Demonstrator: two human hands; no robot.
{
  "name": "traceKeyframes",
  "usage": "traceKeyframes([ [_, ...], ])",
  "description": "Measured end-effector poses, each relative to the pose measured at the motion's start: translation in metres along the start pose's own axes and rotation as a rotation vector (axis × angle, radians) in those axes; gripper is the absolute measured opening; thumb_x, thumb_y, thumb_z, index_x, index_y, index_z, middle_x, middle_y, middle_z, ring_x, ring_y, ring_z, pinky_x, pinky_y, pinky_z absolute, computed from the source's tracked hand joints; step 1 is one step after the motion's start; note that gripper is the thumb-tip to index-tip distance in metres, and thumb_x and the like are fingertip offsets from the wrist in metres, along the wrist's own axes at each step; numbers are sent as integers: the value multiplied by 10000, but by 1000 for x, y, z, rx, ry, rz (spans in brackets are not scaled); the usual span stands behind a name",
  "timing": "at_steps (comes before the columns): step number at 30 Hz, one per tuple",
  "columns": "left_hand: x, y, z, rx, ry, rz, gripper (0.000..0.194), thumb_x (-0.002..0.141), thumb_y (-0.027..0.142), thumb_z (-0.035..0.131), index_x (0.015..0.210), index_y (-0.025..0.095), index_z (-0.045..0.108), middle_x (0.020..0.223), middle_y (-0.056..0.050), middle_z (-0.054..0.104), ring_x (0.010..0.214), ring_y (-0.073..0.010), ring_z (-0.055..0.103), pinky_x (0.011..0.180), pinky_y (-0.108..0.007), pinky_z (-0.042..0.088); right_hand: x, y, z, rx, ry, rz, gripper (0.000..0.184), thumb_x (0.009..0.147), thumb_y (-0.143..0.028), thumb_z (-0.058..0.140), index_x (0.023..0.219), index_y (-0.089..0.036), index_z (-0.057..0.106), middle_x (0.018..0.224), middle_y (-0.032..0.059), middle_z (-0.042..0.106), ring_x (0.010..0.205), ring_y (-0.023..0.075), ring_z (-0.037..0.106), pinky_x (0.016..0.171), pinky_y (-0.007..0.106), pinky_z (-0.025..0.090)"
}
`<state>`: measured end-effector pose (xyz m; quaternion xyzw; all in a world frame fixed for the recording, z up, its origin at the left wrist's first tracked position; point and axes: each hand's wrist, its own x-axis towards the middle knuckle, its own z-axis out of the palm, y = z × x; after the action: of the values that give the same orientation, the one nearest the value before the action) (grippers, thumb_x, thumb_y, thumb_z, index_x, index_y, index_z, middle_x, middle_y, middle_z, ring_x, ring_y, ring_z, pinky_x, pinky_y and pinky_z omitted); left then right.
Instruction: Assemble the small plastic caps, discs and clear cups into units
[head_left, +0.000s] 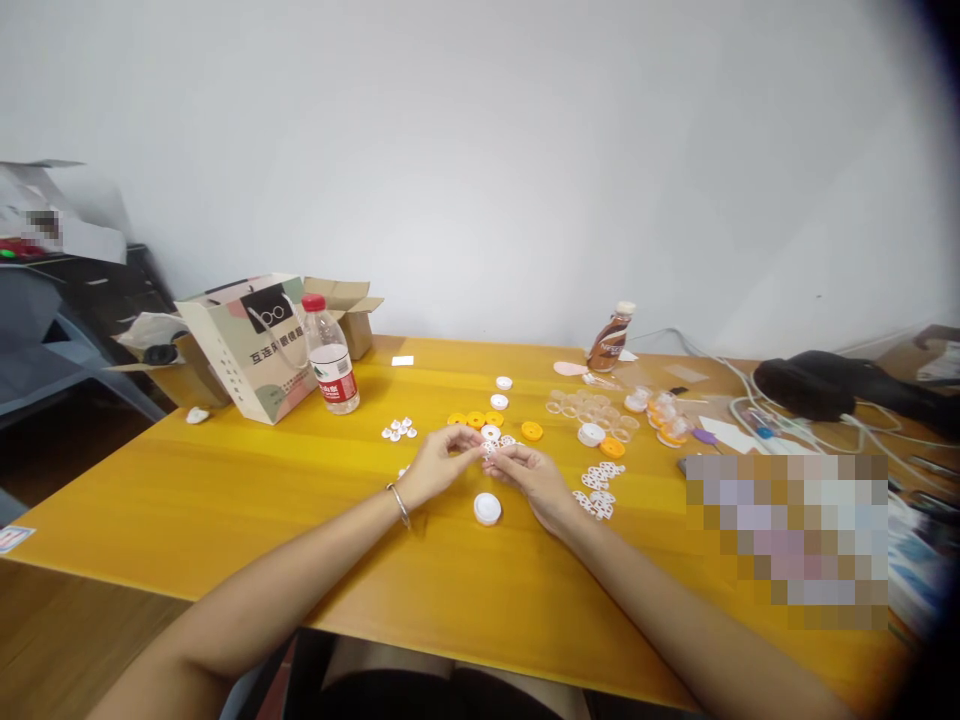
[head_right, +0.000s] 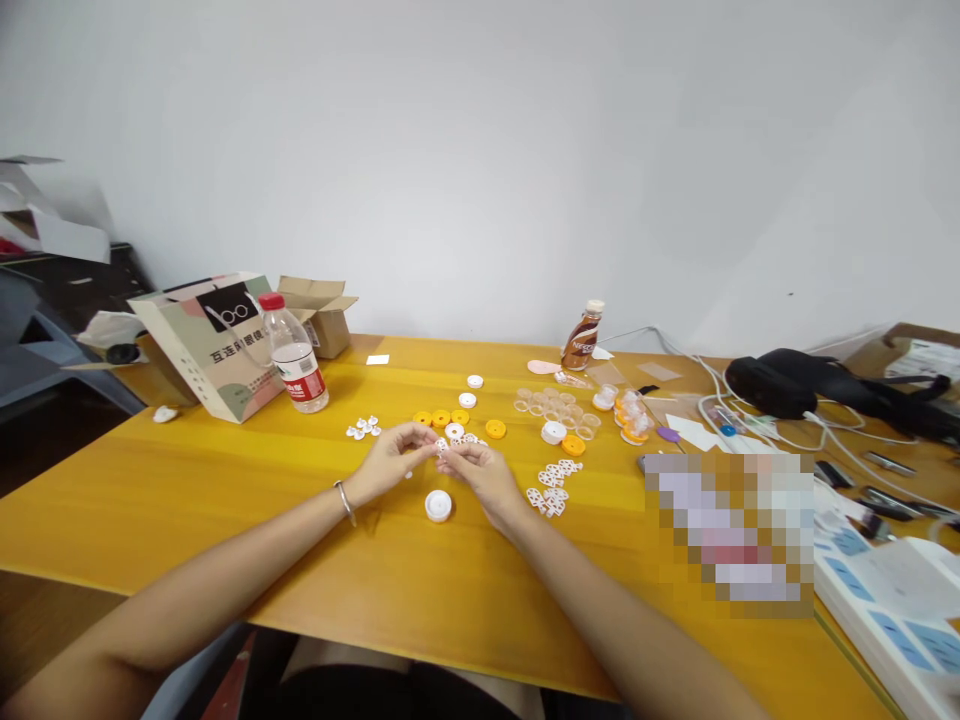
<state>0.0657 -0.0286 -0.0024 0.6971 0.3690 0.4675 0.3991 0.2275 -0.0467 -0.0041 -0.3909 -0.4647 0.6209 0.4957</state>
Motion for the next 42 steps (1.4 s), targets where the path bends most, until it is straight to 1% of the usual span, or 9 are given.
traceKeyframes([
  [3,-1,-3,0,26,17,28,201,732,294,590,831,125,546,788,-36,578,753,-126,551,726,-263,449,0,0,1,-3,8,-23,195,573,-331,719,671,-170,669,679,8,671,645,117,605,742,274,468],
  [6,-2,0,-1,53,0,72,259,745,290,580,949,140,529,854,-48,564,802,-137,543,738,-270,448,0,-1,0,-18,-7,-32,177,584,-318,716,682,-178,672,665,1,666,631,112,595,722,265,461],
  [9,-4,10,-7,177,-137,200,320,780,255,541,1090,184,512,978,-70,541,887,-150,523,798,-290,433,0,-1,-2,-27,-44,-19,167,596,-318,708,685,-182,671,674,1,666,640,111,593,703,256,450],
  [12,-3,21,-16,349,-316,366,288,815,199,484,1096,222,537,1037,-65,522,975,-155,489,878,-298,389,1,0,-4,-31,-94,0,149,614,-312,698,683,-182,670,667,-3,662,634,101,585,681,241,439],
  [15,-2,26,-25,439,-377,428,286,838,188,443,1108,224,530,1005,-61,538,939,-141,504,841,-267,405,2,1,-6,-34,-134,7,126,640,-296,683,682,-178,671,650,-6,655,616,91,576,670,231,436],
  [25,-3,26,-28,573,-233,492,195,848,253,433,991,180,544,929,-58,584,894,-140,535,792,-258,409,0,1,-5,79,-139,50,175,568,-240,737,724,-187,678,749,6,684,704,114,613,785,275,439],
  [34,-2,24,-28,690,-266,484,183,851,252,434,981,194,550,945,-45,607,909,-140,536,793,-265,377,1,3,-6,7,-135,13,158,592,-259,720,717,-182,660,679,2,662,631,101,581,688,256,429],
  [38,-5,23,-23,646,-247,465,182,838,246,457,975,191,562,928,-49,613,902,-146,537,791,-273,379,1,3,-5,-53,-131,-31,139,628,-293,693,679,-173,645,612,-10,623,569,83,531,611,229,406],
  [42,-5,24,-18,429,-238,363,194,816,266,491,953,169,587,898,-52,614,853,-136,546,772,-258,410,0,1,-3,-99,-104,-87,172,645,-337,670,655,-169,634,563,-18,581,535,83,494,559,223,388],
])
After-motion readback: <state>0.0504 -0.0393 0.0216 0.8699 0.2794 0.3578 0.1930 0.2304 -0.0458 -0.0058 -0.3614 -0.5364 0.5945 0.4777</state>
